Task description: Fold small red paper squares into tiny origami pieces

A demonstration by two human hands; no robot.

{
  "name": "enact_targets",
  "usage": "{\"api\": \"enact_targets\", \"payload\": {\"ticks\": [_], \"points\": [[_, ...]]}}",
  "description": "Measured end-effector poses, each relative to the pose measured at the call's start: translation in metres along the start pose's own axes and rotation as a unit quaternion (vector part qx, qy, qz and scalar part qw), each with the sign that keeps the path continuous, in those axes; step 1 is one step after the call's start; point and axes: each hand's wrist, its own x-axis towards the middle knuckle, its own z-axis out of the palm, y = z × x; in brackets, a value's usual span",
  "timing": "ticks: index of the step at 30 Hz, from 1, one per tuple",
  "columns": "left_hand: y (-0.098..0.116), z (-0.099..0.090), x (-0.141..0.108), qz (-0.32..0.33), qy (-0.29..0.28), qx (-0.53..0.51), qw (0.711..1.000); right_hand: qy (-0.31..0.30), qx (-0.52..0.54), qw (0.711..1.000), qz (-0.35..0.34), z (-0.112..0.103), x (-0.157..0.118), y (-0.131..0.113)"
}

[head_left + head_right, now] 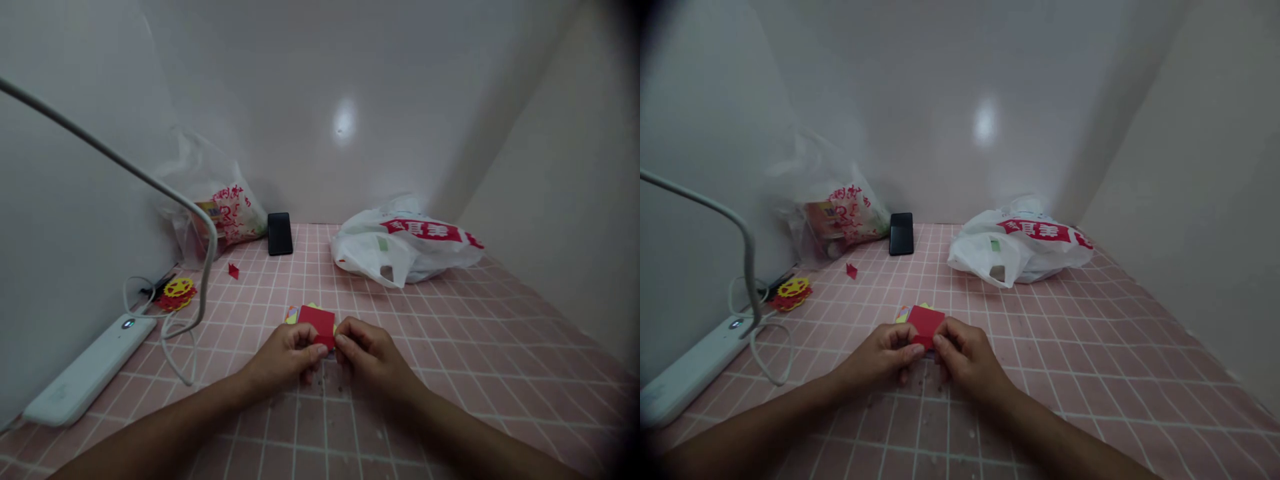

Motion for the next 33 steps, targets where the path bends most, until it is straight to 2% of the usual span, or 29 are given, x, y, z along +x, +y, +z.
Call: {"api": "enact_targets", "payload": {"ticks": [6,11,16,20,24,29,33], "points": [[-0.002,0.000,-0.001,-0.013,-0.021,-0.012,1.000,-0.069,-0.036,0.997,0.000,-0.002,0.002,0.002],[-0.002,-0.001,0.001,-0.024,-0.026,-0.045,0.998,-0.059,-0.041,0.997,-0.015,-0.004,0.003,0.002],[-0.001,-0.003,0.003,-0.005,0.054,-0.008,0.999,-0.027,0.072,0.997,0.028,0.000,0.007,0.008],[-0.002,0.000,0.003,0.011,0.054,-0.054,0.997,-0.064,0.128,0.987,0.074,0.006,0.008,0.013],[-0.004,0.001,0.004,-0.005,0.045,-0.075,0.996,-0.058,0.105,0.990,0.076,0.006,0.006,0.009],[-0.007,0.000,0.004,0.014,0.040,-0.046,0.998,-0.042,-0.026,0.999,-0.011,0.005,0.002,0.002],[-0.005,0.000,0.001,0.023,0.041,-0.044,0.998,-0.055,0.005,0.998,0.017,0.008,-0.001,0.002]]}}
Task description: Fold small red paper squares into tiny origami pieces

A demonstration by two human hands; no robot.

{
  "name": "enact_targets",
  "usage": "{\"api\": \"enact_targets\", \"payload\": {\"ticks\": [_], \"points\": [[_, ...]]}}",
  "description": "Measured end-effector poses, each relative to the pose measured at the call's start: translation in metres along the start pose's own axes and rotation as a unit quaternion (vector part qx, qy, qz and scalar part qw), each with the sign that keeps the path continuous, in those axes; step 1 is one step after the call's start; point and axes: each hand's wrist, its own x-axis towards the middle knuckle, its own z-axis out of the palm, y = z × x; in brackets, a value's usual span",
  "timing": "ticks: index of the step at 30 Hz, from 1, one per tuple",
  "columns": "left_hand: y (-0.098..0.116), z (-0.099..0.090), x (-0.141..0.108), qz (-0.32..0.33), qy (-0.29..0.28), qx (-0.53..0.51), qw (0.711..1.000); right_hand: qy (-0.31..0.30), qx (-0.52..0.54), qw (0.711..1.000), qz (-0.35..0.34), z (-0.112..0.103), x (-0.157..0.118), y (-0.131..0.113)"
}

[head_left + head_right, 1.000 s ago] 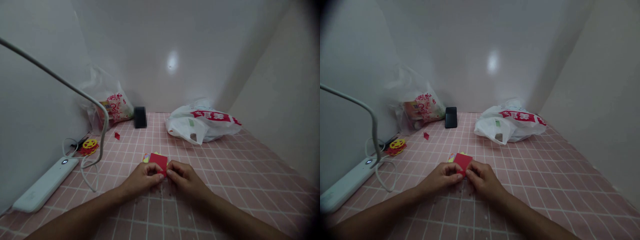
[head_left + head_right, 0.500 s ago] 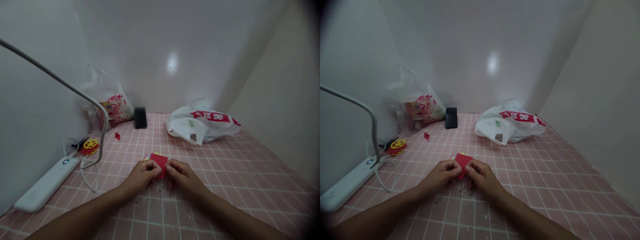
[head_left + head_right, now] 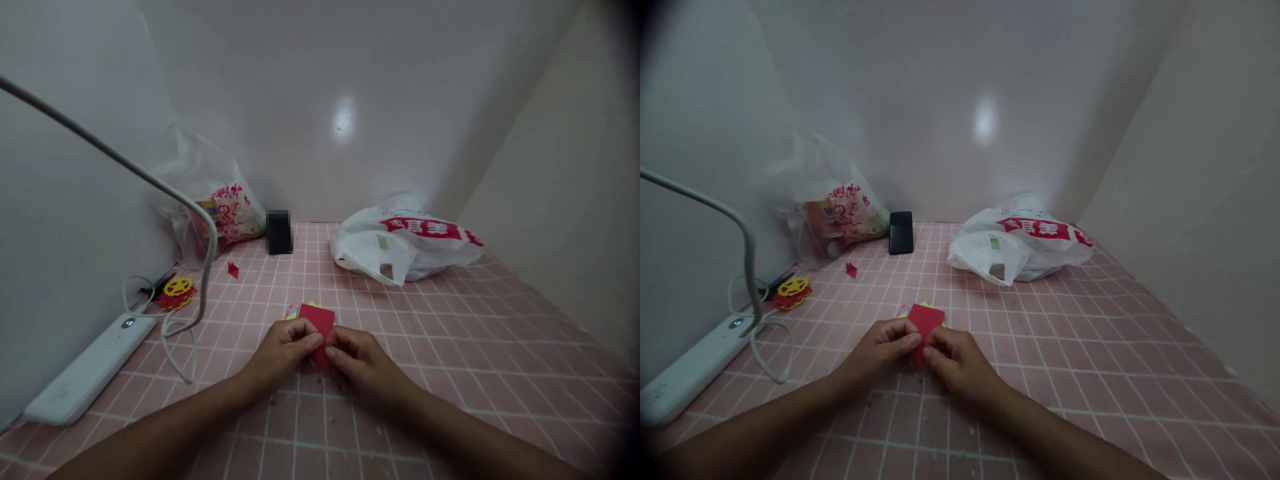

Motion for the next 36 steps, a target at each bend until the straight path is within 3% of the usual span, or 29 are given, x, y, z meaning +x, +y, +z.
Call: {"api": "enact_targets", "payload": {"ticks": [10,17,23,28,31,36], "points": [[0.001,-0.001,-0.002,0.068,0.056,0.137,0.987,-0.034,0.105,0.992,0.059,0.008,-0.002,0.002],[0.003,-0.001,0.001,0.005,-0.016,0.034,0.999,0.024,0.104,0.994,0.031,0.004,0.002,0.004],[0.003,0.001,-0.002,-0.003,-0.039,0.031,0.999,-0.011,0.140,0.990,0.033,0.003,0.003,0.010],[0.003,0.005,-0.005,0.007,-0.046,0.035,0.998,0.024,0.058,0.998,0.005,0.003,0.000,0.009],[0.006,0.004,-0.006,0.013,-0.059,0.059,0.996,0.045,0.013,0.999,-0.010,0.003,-0.002,0.009],[0.011,-0.002,-0.007,0.058,-0.085,0.199,0.975,0.011,0.049,0.999,0.019,0.003,0.000,0.008]]}}
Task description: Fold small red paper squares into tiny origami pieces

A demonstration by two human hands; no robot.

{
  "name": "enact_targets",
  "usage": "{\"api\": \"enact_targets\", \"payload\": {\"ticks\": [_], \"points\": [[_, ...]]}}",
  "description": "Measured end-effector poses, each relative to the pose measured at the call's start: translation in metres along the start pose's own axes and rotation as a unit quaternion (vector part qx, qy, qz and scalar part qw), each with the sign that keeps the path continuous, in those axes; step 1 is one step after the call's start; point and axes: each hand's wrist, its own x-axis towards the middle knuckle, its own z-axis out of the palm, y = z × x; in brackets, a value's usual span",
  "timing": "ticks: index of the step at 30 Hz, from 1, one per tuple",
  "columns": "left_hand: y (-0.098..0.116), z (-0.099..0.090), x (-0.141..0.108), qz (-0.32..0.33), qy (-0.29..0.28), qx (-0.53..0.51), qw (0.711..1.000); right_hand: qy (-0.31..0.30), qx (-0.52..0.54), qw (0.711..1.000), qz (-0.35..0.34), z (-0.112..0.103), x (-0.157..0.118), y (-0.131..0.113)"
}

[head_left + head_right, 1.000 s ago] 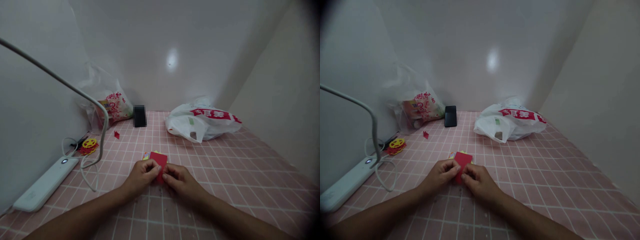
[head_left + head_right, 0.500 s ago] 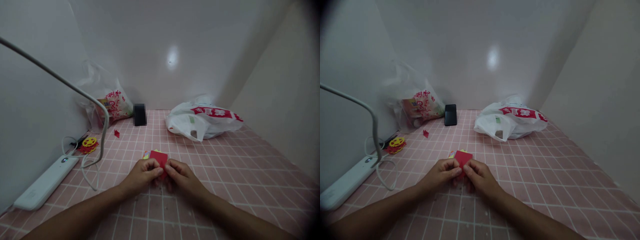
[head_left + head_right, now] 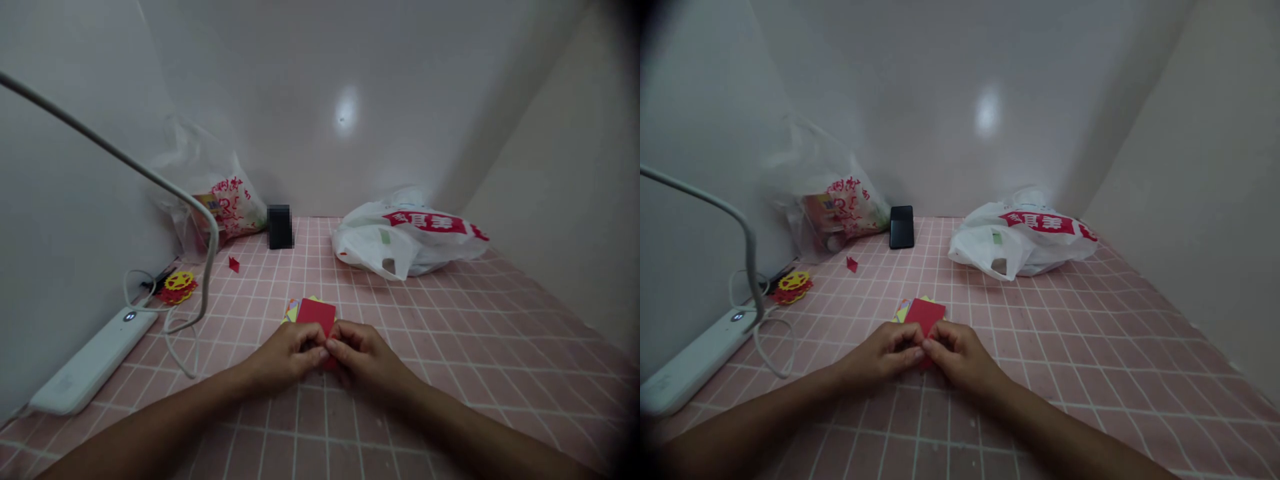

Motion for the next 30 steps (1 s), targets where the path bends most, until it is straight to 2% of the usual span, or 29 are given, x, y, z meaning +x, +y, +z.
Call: {"api": "enact_targets", "payload": {"ticks": [1,3,7,10,14,16,20,24,26,28,30], "points": [[0.000,0.000,0.000,0.002,-0.007,0.008,1.000,-0.008,0.006,1.000,0.010,0.000,0.000,-0.001],[-0.002,0.001,0.001,-0.030,-0.002,-0.039,0.999,-0.009,-0.010,1.000,0.011,-0.001,0.001,-0.004],[-0.004,0.007,0.003,-0.079,-0.014,-0.120,0.990,0.048,-0.127,0.988,-0.074,-0.002,-0.001,-0.007],[-0.003,0.008,0.002,-0.053,-0.024,-0.112,0.992,0.053,-0.105,0.990,-0.073,-0.001,-0.003,-0.004],[0.000,0.005,0.000,-0.010,0.008,-0.034,0.999,0.000,-0.018,0.999,-0.042,-0.002,-0.003,-0.001],[0.001,0.004,-0.001,-0.011,0.008,-0.019,1.000,-0.007,-0.058,0.996,-0.065,-0.003,-0.002,-0.004],[0.002,0.006,0.000,-0.024,-0.024,-0.058,0.998,0.032,-0.177,0.975,-0.131,-0.002,-0.003,-0.010],[0.006,0.007,0.001,-0.034,-0.006,-0.077,0.996,0.081,-0.121,0.983,-0.116,0.004,-0.004,-0.008],[0.007,0.007,0.000,-0.037,-0.029,-0.080,0.996,0.082,-0.107,0.984,-0.118,0.006,-0.003,-0.004],[0.006,0.007,-0.001,-0.028,-0.019,-0.064,0.997,0.077,-0.090,0.987,-0.113,0.006,-0.003,0.000],[0.004,0.007,-0.002,-0.012,0.009,-0.058,0.998,0.061,-0.029,0.995,-0.078,0.004,-0.001,0.002]]}}
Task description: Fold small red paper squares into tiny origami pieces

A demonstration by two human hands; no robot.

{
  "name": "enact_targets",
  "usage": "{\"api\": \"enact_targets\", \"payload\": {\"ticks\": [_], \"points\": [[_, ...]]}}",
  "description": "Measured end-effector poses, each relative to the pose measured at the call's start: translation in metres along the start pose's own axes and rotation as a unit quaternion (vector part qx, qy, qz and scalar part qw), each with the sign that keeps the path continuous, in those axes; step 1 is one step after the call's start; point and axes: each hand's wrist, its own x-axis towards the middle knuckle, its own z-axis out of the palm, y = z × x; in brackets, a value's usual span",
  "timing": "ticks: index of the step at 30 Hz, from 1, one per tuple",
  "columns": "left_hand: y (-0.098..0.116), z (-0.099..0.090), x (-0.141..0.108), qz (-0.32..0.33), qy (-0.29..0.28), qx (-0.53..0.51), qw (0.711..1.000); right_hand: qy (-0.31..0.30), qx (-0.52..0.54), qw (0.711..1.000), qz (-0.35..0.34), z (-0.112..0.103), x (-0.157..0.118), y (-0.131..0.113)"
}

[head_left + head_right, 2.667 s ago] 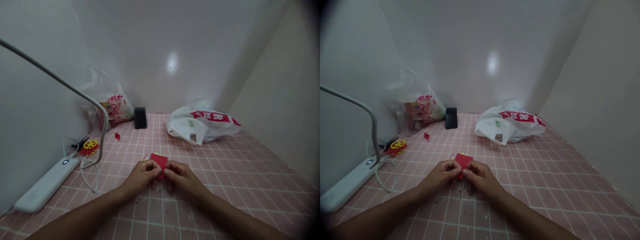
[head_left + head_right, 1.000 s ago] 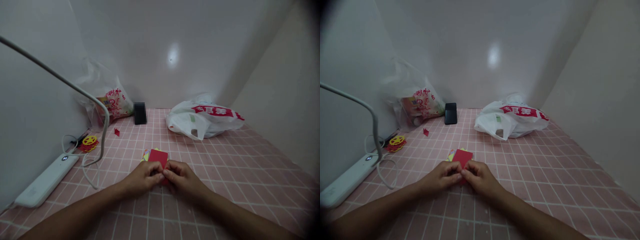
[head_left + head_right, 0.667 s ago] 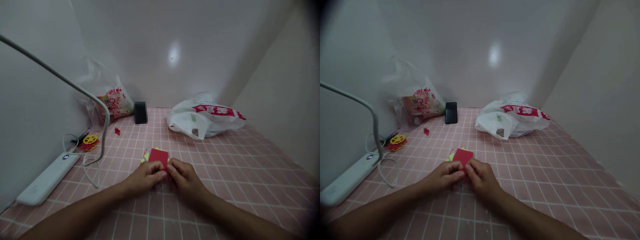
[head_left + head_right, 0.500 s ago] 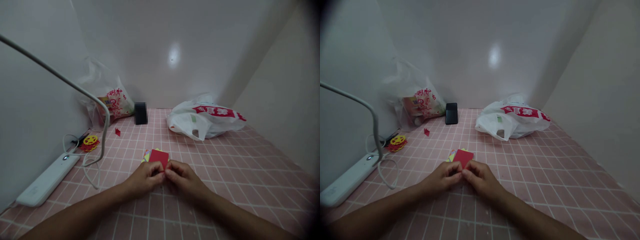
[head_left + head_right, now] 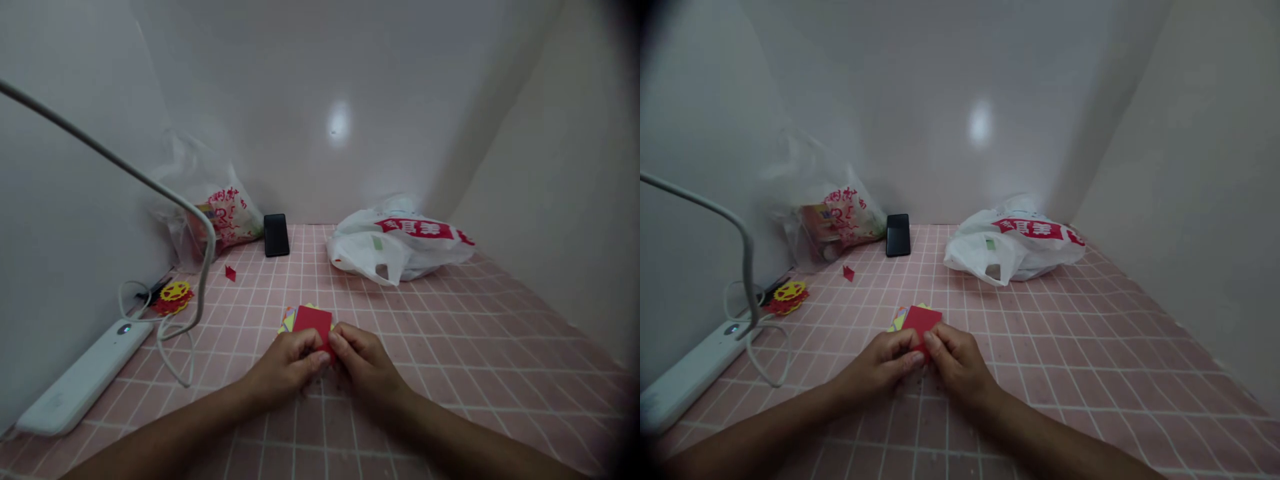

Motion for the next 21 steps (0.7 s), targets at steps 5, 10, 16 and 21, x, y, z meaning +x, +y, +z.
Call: {"api": "enact_targets", "payload": {"ticks": [5,10,16,21], "points": [[-0.0030,0.0007,-0.0001,0.030,0.039,0.063,0.997,-0.031,-0.026,0.998,-0.048,-0.0053,0.0024,-0.0042],[-0.0031,0.0020,-0.0005,0.047,0.079,0.051,0.994,-0.055,0.037,0.998,-0.005,-0.0036,0.0025,-0.0032],[-0.0054,-0.0020,0.0033,0.066,0.138,0.059,0.986,-0.039,-0.048,0.998,-0.016,-0.0052,0.0036,-0.0004],[-0.0071,-0.0013,0.0050,0.038,0.136,-0.011,0.990,-0.049,-0.030,0.998,0.020,-0.0050,0.0034,0.0001]]}}
